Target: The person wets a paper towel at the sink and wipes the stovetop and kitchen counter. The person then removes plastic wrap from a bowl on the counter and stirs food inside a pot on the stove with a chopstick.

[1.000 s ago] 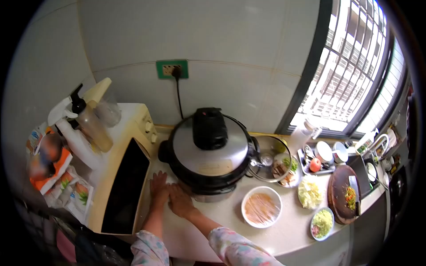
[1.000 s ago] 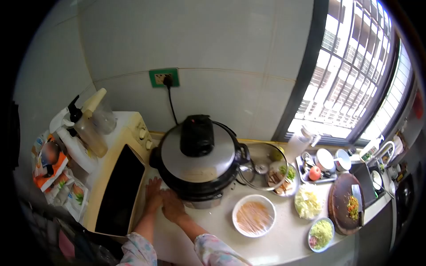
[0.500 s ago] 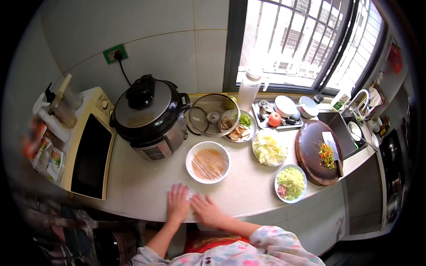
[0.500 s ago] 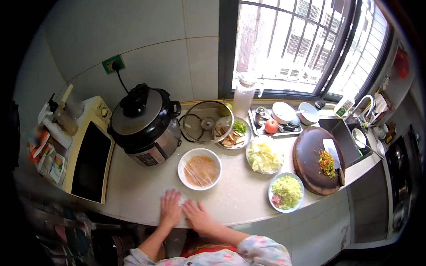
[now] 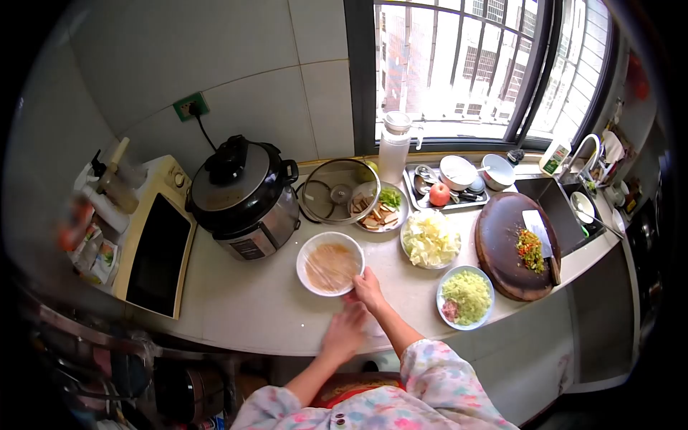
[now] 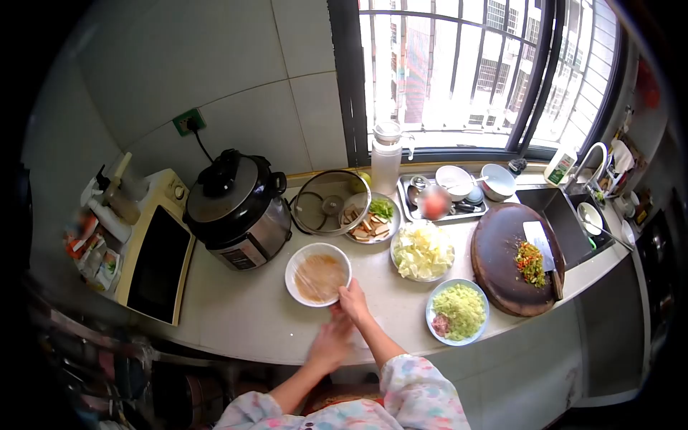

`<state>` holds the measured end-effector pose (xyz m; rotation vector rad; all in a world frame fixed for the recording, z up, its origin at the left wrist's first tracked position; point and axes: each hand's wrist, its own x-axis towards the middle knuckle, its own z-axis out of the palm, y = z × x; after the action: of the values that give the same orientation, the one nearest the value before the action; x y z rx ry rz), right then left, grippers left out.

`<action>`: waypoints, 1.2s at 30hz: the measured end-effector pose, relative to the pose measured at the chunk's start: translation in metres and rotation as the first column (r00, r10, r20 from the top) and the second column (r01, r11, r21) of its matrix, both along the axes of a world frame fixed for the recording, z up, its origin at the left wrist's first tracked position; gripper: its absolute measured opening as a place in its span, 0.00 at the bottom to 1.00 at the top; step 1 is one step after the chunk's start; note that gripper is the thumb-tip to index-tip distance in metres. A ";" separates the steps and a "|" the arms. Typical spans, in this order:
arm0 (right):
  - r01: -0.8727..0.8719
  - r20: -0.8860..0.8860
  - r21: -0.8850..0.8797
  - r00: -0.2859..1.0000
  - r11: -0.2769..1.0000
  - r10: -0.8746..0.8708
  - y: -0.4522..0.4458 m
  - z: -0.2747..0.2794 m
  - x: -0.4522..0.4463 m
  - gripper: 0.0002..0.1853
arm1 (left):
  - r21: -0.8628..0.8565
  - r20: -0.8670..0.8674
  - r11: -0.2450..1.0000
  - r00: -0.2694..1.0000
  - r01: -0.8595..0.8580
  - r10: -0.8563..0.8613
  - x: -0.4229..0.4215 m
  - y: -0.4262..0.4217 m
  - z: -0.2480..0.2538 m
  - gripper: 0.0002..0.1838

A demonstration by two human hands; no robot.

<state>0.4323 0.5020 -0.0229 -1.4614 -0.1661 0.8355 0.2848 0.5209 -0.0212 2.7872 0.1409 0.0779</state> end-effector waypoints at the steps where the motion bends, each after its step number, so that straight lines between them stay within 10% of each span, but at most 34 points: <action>1: 0.000 0.005 -0.043 1.000 0.999 0.000 -0.004 0.004 0.000 0.14 | 0.123 -0.034 0.992 0.999 -0.020 0.024 -0.015 0.018 0.002 0.27; 5: 0.042 0.049 -0.143 0.998 0.989 -0.036 -0.039 0.006 0.000 0.13 | 0.117 -0.061 0.945 0.948 -0.305 0.313 -0.041 0.089 -0.009 0.27; 13: 0.186 0.119 -0.306 0.980 0.934 -0.156 -0.103 0.009 -0.022 0.17 | -0.002 0.057 0.931 0.930 -0.364 0.363 0.062 0.166 -0.031 0.28; 15: 0.385 0.156 -0.134 0.918 0.913 -0.364 -0.098 -0.005 -0.019 0.17 | -0.074 0.040 0.904 0.904 -0.421 0.425 0.084 0.159 -0.013 0.26; 18: 0.370 -0.031 -0.009 0.929 0.929 -0.370 -0.095 0.005 -0.004 0.17 | -0.305 0.423 0.868 0.761 -0.392 0.492 0.070 0.129 0.004 0.23; 21: 0.289 -0.061 0.029 0.956 0.957 -0.287 -0.091 0.006 -0.003 0.16 | -0.868 -0.110 0.267 0.685 -0.419 0.720 0.031 0.074 -0.021 0.16; 25: 0.185 -0.071 -0.066 0.979 0.981 -0.189 -0.096 -0.005 0.001 0.15 | -0.845 -0.524 -0.362 0.747 -0.394 0.410 0.016 0.048 -0.023 0.09; 31: 0.155 -0.061 -0.101 0.985 0.983 -0.162 -0.089 -0.001 -0.003 0.14 | -0.769 -0.630 -0.376 0.715 -0.518 0.303 0.013 0.068 -0.032 0.06; 36: 0.225 0.010 -0.119 0.974 0.967 -0.225 -0.087 0.004 -0.010 0.14 | -0.792 -0.502 -0.598 0.685 -0.119 0.528 0.007 0.054 0.002 0.05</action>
<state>0.4225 0.4153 -0.0188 -1.5580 0.0539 0.6719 0.2921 0.5746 -0.0189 0.5432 0.8194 0.3368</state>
